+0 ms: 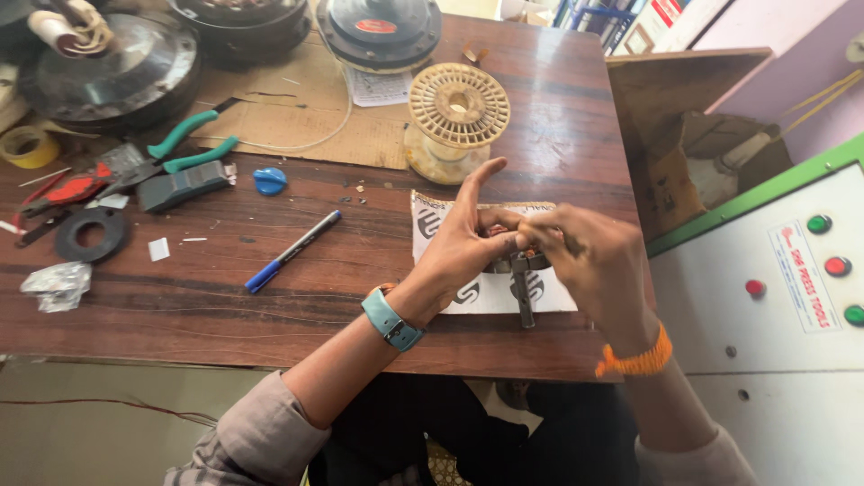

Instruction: The person works at a cluttered workbench on an electric motor armature, pressing and seating copper wire windings into the slots around the commutator by hand, turning the armature to reach different sections and adjusting the coils into place.

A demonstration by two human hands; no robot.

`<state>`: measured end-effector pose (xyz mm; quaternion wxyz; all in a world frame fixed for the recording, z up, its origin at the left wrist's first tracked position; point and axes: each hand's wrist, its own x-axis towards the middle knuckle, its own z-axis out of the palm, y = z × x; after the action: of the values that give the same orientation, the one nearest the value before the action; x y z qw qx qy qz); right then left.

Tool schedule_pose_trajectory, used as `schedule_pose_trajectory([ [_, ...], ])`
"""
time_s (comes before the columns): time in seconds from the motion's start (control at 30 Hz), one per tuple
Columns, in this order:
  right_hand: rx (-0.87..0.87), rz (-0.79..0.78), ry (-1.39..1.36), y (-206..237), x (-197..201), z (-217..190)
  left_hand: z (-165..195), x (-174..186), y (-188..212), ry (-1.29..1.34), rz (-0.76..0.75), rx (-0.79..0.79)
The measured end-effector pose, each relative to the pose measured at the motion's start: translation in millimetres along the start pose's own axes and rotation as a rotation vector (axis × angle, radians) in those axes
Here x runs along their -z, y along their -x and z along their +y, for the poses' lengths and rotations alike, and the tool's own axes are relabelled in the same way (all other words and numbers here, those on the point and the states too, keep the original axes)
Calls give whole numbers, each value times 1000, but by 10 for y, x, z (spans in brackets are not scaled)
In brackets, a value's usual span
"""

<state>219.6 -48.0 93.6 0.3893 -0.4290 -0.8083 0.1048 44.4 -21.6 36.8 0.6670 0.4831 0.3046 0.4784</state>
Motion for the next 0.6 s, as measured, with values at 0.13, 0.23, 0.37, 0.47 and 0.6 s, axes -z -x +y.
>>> schedule_pose_trajectory([
  [0.13, -83, 44, 34, 288, -86, -124, 14, 135, 63, -5, -103, -96],
  [0.23, -267, 55, -20, 515, -193, -173, 11, 214, 68, -164, -123, -94],
  [0.37, -294, 50, -154, 688, -350, -130, 1, 253, 88, -319, -199, -347],
  [0.47, -362, 42, -281, 746, -422, -72, 12, 284, 85, -518, -182, -476],
  [0.6, -386, 48, -300, 807, -456, -6, 20, 324, 74, -640, -140, -452],
])
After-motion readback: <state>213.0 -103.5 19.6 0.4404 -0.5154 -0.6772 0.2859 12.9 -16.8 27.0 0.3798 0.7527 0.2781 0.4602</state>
